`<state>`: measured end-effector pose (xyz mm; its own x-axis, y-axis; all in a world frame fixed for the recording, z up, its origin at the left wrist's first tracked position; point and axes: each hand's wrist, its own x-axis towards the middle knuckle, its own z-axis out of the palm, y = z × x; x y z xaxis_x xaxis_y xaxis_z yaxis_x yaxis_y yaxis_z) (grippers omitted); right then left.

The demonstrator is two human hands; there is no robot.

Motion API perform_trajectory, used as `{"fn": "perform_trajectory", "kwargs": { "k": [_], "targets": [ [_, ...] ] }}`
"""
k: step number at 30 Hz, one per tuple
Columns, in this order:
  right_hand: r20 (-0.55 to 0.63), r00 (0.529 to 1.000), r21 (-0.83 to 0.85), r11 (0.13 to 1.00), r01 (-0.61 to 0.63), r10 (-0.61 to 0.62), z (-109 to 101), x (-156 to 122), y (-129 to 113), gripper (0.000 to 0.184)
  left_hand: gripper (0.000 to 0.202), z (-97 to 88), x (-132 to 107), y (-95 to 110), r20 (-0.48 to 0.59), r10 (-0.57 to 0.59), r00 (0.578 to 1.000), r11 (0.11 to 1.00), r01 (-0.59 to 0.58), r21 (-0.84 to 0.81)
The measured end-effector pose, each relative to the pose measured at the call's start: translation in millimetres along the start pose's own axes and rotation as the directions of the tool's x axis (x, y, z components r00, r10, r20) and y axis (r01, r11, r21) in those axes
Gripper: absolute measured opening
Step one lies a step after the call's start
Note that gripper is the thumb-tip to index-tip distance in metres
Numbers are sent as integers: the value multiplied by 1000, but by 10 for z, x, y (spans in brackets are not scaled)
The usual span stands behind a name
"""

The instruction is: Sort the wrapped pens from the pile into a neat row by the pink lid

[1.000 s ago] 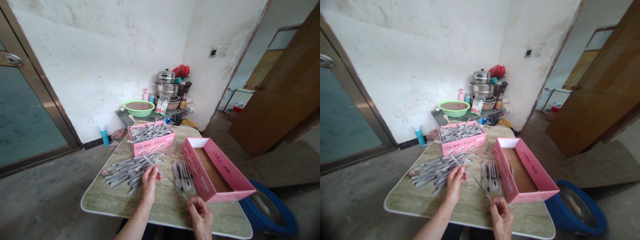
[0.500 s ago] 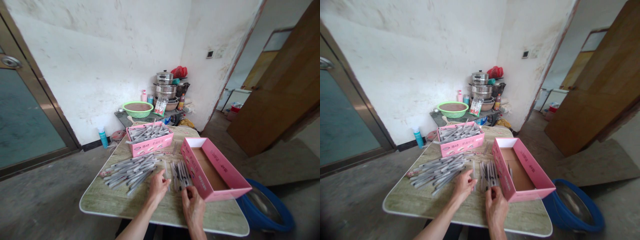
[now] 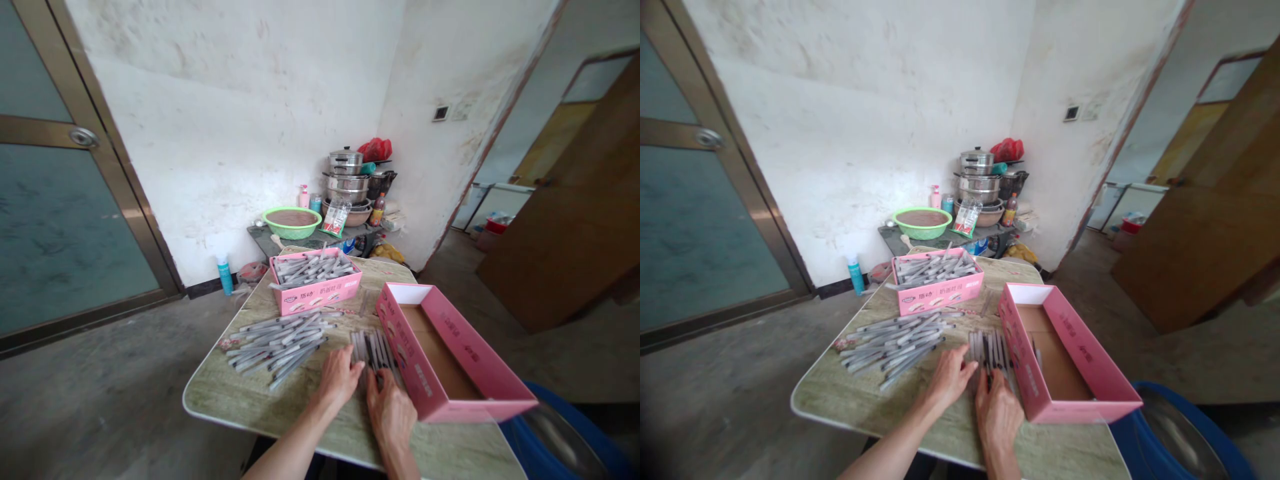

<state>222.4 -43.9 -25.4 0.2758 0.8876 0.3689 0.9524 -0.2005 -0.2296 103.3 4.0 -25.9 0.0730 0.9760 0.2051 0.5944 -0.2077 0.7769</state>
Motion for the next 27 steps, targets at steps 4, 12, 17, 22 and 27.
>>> {"fn": "perform_trajectory", "kwargs": {
  "k": [4, 12, 17, 22, 27],
  "targets": [
    [-49, 999, 59, 998, 13, -10, 33, -28, 48, 38, 28, -379, 32, -11, -61, 92, 994, 994, -88, 67],
    [-95, 995, 143, 989, 40, -27, 87, -45, 81, 45, 10, -1257, 142, -285, -279, -43, 959, 873, 172, 457],
    [-103, 994, 179, 983, 46, -28, 74, -41, 66, 46, 3, -1225, 162, -385, -243, -78, 967, 814, 202, 544],
    [-121, 992, 184, 981, 65, -43, 82, -46, 69, 45, 3, -1149, 181, -385, -252, -98, 963, 798, 227, 558],
    [-123, 991, 186, 980, 69, -46, 62, -53, 64, 44, 7, -1109, 209, -447, -256, -85, 963, 773, 226, 593]
  ]
}}
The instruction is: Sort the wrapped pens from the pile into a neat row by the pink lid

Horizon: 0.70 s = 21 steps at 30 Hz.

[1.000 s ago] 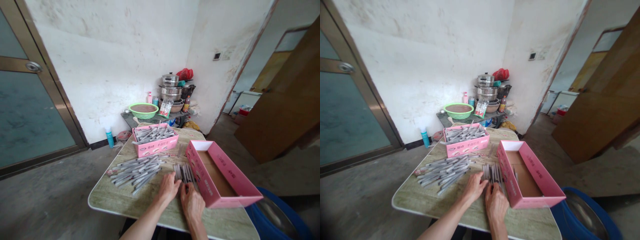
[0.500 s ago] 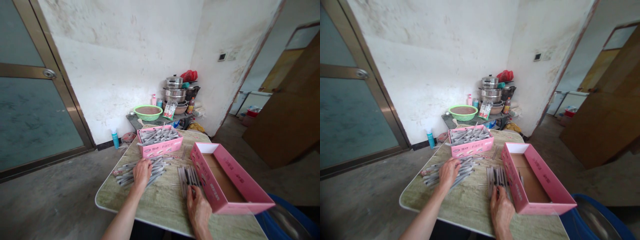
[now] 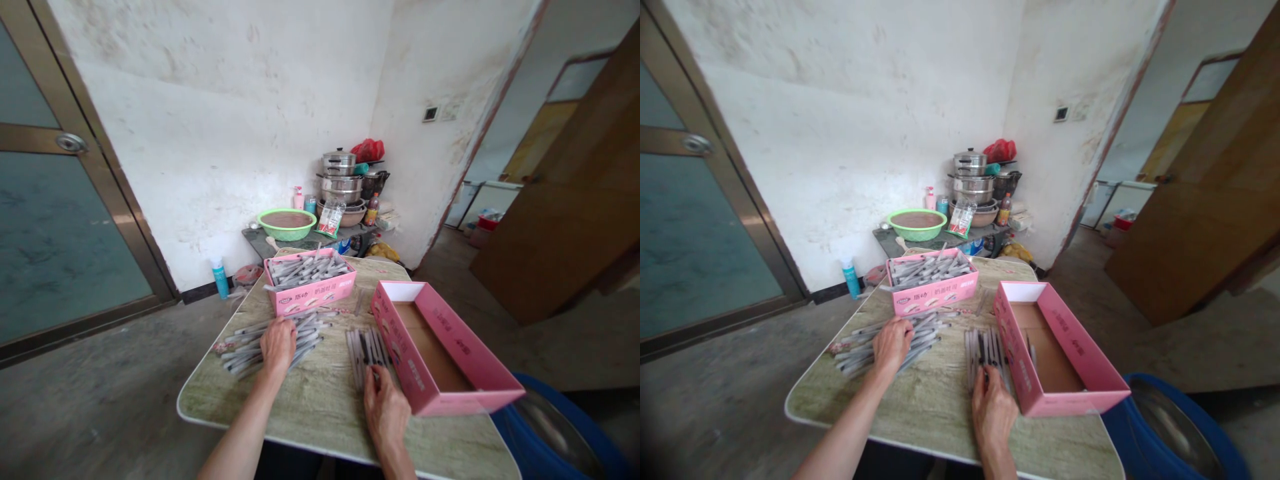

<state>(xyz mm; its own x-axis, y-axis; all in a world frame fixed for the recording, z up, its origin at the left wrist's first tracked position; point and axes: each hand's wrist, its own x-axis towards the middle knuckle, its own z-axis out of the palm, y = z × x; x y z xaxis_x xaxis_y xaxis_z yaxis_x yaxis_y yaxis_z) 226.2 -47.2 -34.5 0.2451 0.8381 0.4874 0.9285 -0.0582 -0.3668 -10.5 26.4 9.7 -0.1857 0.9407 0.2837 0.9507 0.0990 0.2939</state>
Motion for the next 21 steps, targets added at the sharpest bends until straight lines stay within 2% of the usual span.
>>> {"fn": "perform_trajectory", "kwargs": {
  "k": [6, 9, 12, 15, 21],
  "targets": [
    [-30, 1000, 53, 999, 11, -10, 22, -3, 18, 46, 11, -8, -27, 7, -44, 33, 998, 999, -33, -10],
    [-41, 999, 125, 992, 17, -12, 41, -9, 33, 46, 8, -112, -76, 77, -83, 143, 986, 984, -151, -94],
    [-67, 997, 177, 983, 45, -34, 43, -11, 26, 46, 5, -208, -143, 195, -64, 275, 959, 925, -282, -253],
    [-100, 994, 174, 982, 68, -51, 29, -3, -4, 49, 9, -248, -214, 310, -16, 386, 922, 845, -360, -396],
    [-95, 991, 189, 975, 116, -99, 64, 3, 12, 47, 7, -259, -304, 403, 7, 550, 835, 712, -464, -527]
  ]
}}
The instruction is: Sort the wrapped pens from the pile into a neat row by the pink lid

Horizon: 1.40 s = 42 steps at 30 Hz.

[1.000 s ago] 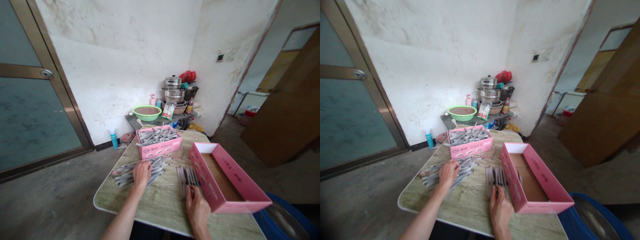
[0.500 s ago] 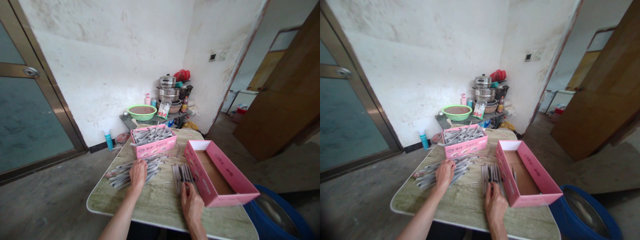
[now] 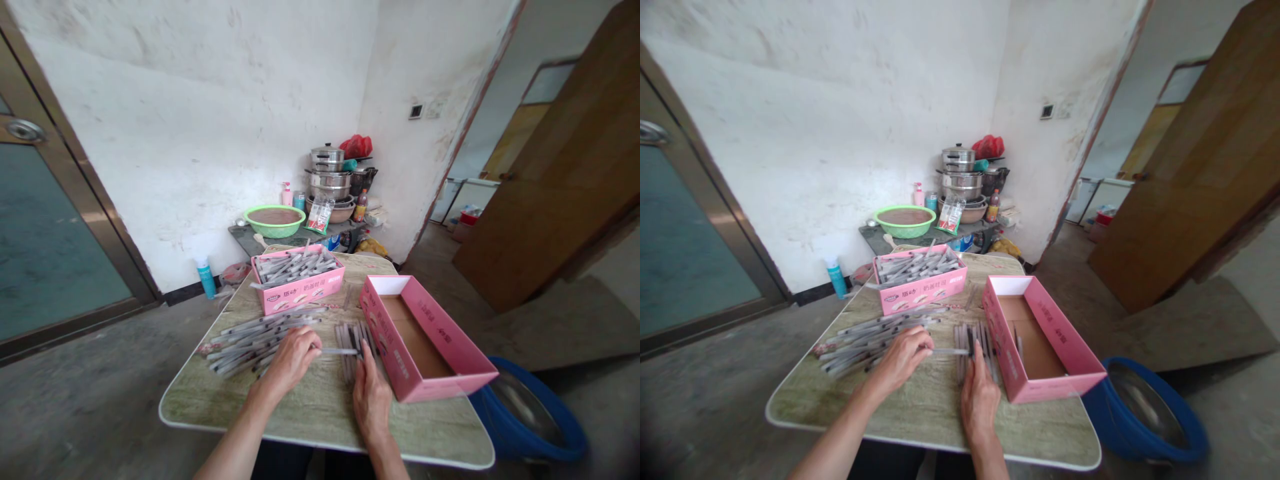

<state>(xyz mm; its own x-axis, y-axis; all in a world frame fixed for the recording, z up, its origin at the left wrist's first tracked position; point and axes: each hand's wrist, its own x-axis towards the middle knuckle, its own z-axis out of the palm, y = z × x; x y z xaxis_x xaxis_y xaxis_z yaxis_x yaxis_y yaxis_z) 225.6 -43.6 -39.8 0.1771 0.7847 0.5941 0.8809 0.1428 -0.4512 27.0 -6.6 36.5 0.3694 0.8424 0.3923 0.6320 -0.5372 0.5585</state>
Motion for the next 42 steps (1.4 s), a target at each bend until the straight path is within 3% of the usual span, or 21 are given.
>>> {"fn": "perform_trajectory", "kwargs": {
  "k": [4, 7, 8, 10, 11, 12, 13, 15, 17, 19, 24, 31, 36, 42],
  "targets": [
    [-4, 995, 80, 991, 104, -104, 19, -17, 36, 42, 9, -57, 19, -16, 23, 43, 999, 999, -43, -17],
    [-31, 984, 113, 977, 180, -177, 13, -29, 27, 38, 22, -67, 50, -55, -106, 40, 994, 998, -45, -43],
    [-47, 982, 117, 975, 189, -185, 12, -33, 23, 37, 28, -38, 57, -68, -200, -4, 980, 997, -11, -73],
    [-84, 981, 116, 976, 184, -175, 13, -40, 16, 36, 29, 89, 54, -76, -367, -179, 913, 971, 103, -217],
    [-99, 981, 114, 977, 179, -168, 15, -43, 15, 35, 25, 184, 45, -67, -388, -295, 873, 929, 166, -332],
    [-108, 980, 114, 977, 180, -168, 17, -45, 14, 35, 22, 294, 31, -48, -325, -397, 858, 854, 217, -472],
    [-109, 979, 118, 976, 185, -172, 19, -46, 12, 34, 26, 410, 15, -17, -182, -463, 867, 739, 264, -620],
    [-93, 978, 140, 970, 199, -187, 16, -45, 6, 33, 36, 631, -18, 70, 105, -465, 879, 442, 333, -833],
    [-41, 979, 178, 963, 203, -199, 5, -39, -9, 32, 38, 793, -38, 163, 190, -437, 879, 215, 308, -927],
    [27, 978, 218, 956, 196, -207, -12, -30, -28, 32, 37, 879, -39, 226, 172, -458, 872, 111, 249, -962],
    [118, 970, 263, 949, 176, -212, -40, -11, -66, 31, 34, 893, -17, 226, 108, -480, 871, 103, 178, -979],
    [99, 974, 256, 951, 173, -204, -59, -15, -76, 30, 31, 900, -15, 212, 91, -487, 869, 134, 178, -975],
    [112, 987, 243, 967, 81, -111, -71, -14, -83, 33, 30, 937, -3, 190, 83, -514, 854, 135, 177, -975],
    [117, 972, 207, 963, 175, -202, -95, 4, -111, 36, 30, 940, -20, 180, 55, -508, 859, 156, 154, -976]
  ]
}}
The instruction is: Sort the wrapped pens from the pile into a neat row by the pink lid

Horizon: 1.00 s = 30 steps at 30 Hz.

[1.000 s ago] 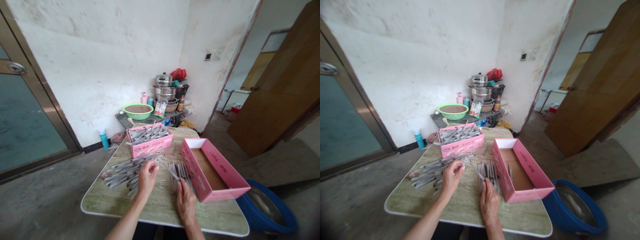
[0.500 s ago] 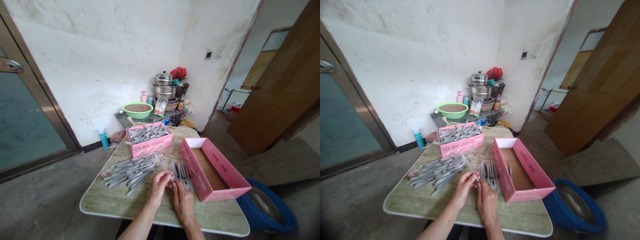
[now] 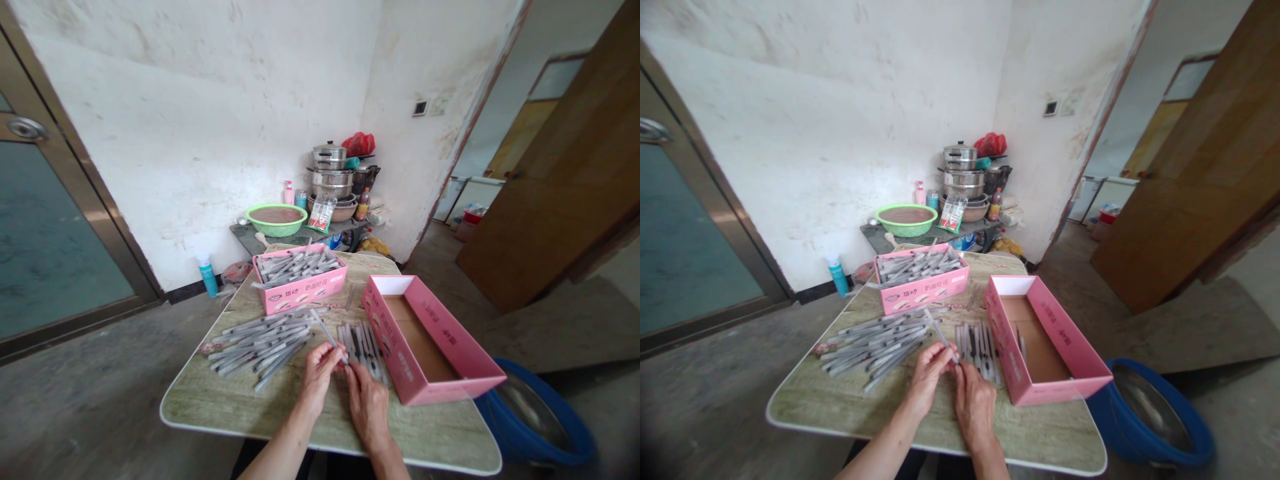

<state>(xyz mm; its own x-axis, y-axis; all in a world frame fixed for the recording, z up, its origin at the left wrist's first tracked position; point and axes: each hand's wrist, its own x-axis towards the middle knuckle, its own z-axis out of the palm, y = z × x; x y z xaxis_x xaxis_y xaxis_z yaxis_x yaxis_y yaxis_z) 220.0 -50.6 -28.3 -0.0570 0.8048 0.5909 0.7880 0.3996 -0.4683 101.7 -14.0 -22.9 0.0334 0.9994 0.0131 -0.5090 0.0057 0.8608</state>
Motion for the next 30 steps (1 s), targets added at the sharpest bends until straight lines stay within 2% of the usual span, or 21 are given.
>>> {"fn": "perform_trajectory", "kwargs": {
  "k": [5, 10, 15, 19, 30],
  "targets": [
    [-22, 998, 23, 998, -55, 55, -5, -6, -3, 33, 29, 9, -11, 15, 8, 5, 1000, 1000, -5, 18],
    [6, 1000, -1, 1000, -6, 6, -4, 7, -8, 33, 29, 19, -14, 27, -4, 8, 1000, 1000, -8, 14],
    [-20, 999, 48, 998, -47, 48, 9, -16, 20, 29, 30, 17, -20, 34, 24, 13, 1000, 999, -14, 35],
    [-32, 996, 61, 995, -85, 87, 18, -28, 36, 30, 30, 11, -5, 28, 12, 7, 1000, 1000, -7, 25],
    [-29, 998, 40, 998, -58, 59, 0, -14, -11, 25, 33, 11, 5, 77, -74, 23, 997, 1000, -24, -5]
  ]
}}
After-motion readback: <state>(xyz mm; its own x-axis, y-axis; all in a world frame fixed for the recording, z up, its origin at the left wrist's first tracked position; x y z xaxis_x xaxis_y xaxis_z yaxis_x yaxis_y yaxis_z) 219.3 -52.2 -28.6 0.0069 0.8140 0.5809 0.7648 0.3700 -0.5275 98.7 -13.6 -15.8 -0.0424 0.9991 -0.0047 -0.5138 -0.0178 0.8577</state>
